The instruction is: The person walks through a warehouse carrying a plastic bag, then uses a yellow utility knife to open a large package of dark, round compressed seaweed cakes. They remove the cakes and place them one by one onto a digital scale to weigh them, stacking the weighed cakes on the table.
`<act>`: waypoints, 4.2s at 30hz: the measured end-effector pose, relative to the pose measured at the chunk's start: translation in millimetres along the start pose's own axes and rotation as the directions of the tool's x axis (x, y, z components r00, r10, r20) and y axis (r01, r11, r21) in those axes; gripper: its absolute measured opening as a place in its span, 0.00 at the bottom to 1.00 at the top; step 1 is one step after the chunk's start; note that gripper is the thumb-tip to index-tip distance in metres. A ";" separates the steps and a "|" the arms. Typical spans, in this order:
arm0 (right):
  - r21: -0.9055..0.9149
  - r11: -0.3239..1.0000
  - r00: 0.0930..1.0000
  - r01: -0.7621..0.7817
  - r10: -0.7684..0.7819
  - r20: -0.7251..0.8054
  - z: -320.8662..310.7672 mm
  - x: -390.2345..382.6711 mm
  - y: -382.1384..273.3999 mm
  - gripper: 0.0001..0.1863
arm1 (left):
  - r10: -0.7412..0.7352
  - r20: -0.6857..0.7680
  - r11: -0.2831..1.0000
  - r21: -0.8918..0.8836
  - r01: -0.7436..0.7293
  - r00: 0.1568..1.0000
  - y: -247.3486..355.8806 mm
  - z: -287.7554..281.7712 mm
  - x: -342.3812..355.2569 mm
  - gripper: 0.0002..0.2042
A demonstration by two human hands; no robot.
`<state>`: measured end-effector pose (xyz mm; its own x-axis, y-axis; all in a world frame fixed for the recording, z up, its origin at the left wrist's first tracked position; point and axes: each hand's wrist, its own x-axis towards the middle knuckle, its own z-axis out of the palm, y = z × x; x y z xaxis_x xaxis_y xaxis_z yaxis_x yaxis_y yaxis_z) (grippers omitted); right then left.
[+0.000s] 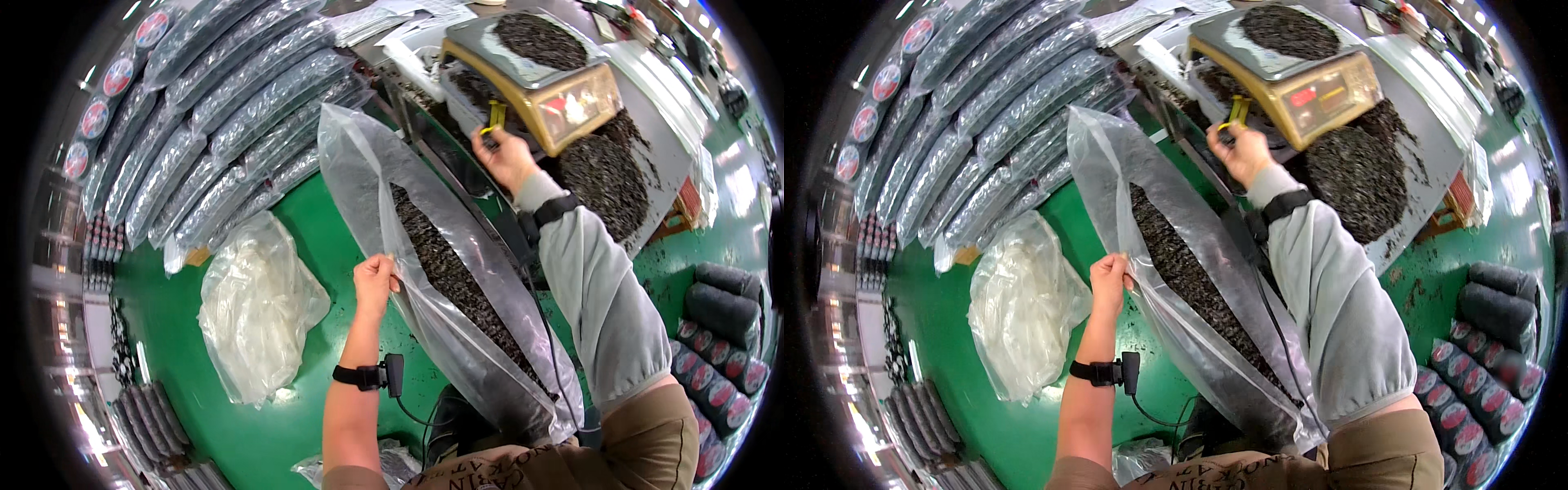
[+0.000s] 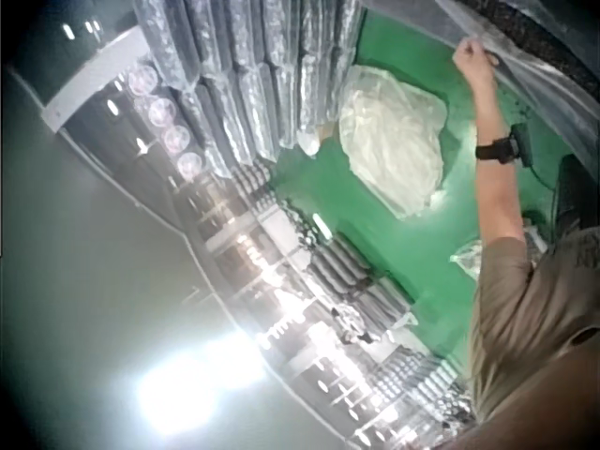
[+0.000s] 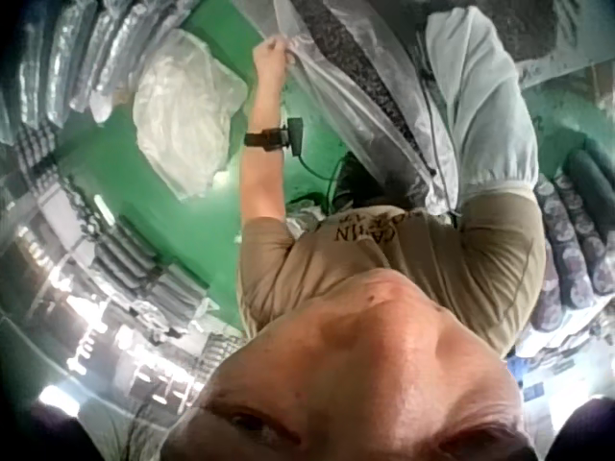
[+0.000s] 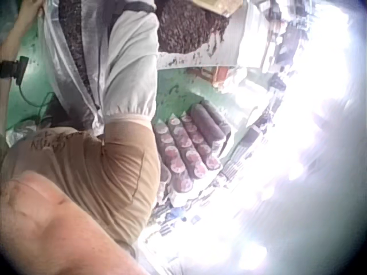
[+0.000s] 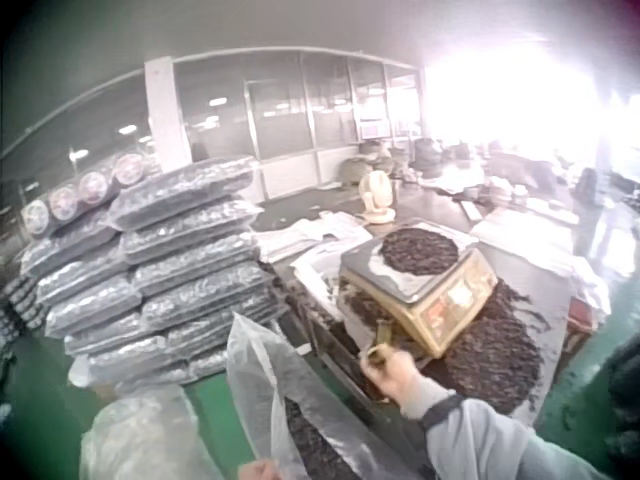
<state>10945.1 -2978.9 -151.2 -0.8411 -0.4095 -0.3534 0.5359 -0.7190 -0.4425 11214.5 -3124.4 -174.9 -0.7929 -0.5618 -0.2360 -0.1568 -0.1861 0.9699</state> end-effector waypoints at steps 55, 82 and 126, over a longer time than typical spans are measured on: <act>-0.203 -0.669 0.518 0.715 0.313 0.796 68.3 -4.1 140.9 0.18 | 0.117 0.097 0.719 0.678 -0.151 0.988 48.8 -17.5 88.3 0.15; -0.771 -0.022 0.312 0.637 0.922 0.231 -65.5 -295.7 -17.6 0.30 | 0.107 -0.214 0.495 0.859 0.135 0.971 -8.1 -132.5 8.7 0.08; -0.900 -0.272 0.597 0.340 0.802 -0.017 -180.4 -291.4 -156.3 0.06 | 0.028 0.650 0.246 0.732 -0.636 0.759 -6.9 3.0 -283.0 0.07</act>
<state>11119.6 -2645.8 -127.8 -0.0714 -0.8117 -0.5797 -0.3656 0.5621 -0.7419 11438.2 -2961.6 -114.6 -0.9893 0.0923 -0.1133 0.0346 0.9010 0.4325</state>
